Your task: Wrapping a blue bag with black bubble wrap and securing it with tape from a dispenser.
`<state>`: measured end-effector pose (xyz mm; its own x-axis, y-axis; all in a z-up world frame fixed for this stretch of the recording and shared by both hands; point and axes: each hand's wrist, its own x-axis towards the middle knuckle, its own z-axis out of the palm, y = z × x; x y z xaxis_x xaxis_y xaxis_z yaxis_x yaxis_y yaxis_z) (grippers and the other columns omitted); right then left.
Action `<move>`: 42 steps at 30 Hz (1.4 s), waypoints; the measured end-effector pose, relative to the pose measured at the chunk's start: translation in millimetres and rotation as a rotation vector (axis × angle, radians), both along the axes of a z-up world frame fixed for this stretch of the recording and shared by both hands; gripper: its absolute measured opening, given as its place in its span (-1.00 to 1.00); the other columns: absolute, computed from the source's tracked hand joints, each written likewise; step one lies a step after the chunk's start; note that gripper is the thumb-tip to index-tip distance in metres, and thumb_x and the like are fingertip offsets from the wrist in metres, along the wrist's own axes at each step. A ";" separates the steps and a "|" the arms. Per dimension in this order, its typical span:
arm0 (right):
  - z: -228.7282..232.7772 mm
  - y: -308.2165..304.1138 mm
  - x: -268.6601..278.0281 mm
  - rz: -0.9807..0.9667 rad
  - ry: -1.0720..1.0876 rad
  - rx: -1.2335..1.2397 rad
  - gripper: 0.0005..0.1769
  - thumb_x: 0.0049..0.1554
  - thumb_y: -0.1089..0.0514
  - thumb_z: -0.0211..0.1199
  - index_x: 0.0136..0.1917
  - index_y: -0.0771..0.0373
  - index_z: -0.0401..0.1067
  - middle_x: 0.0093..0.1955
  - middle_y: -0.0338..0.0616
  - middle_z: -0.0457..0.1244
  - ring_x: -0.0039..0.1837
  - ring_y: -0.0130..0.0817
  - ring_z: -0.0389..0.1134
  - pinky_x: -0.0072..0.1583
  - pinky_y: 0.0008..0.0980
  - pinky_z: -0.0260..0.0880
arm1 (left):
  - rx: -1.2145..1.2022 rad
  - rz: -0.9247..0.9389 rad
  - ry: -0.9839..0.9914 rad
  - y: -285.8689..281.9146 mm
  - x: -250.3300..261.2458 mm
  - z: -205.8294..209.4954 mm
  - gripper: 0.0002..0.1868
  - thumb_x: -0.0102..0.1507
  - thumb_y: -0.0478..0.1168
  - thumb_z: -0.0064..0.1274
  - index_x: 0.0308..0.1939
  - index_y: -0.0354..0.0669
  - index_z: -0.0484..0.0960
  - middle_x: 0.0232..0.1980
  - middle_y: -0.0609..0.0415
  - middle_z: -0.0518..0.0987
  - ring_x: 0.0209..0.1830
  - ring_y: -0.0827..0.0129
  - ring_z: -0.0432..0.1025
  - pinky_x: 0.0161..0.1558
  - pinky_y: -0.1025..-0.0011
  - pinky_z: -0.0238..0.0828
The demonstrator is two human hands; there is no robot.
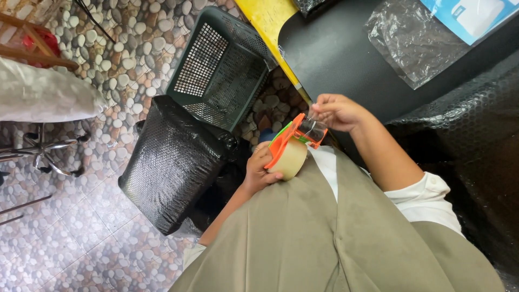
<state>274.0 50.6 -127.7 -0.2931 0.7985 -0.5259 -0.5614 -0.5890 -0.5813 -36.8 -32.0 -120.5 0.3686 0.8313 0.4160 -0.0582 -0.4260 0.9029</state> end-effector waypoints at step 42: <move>91.2 33.8 -76.0 -0.085 -1.010 0.915 -0.49 0.07 -0.02 0.57 0.27 0.09 0.59 0.10 -0.05 0.31 -0.04 -0.34 0.37 -0.11 -0.52 0.37 | -0.225 0.194 0.174 28.3 -19.0 25.6 -0.40 0.39 0.25 -0.07 -0.27 -0.30 0.49 -0.21 -0.02 0.29 0.11 -0.19 0.28 0.36 -0.11 0.02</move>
<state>198.0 84.5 -36.6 -0.0330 0.9698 0.2415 0.3218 0.2391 -0.9161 -55.8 -3.7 -94.9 0.2437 0.9568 0.1588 0.1674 -0.2027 0.9648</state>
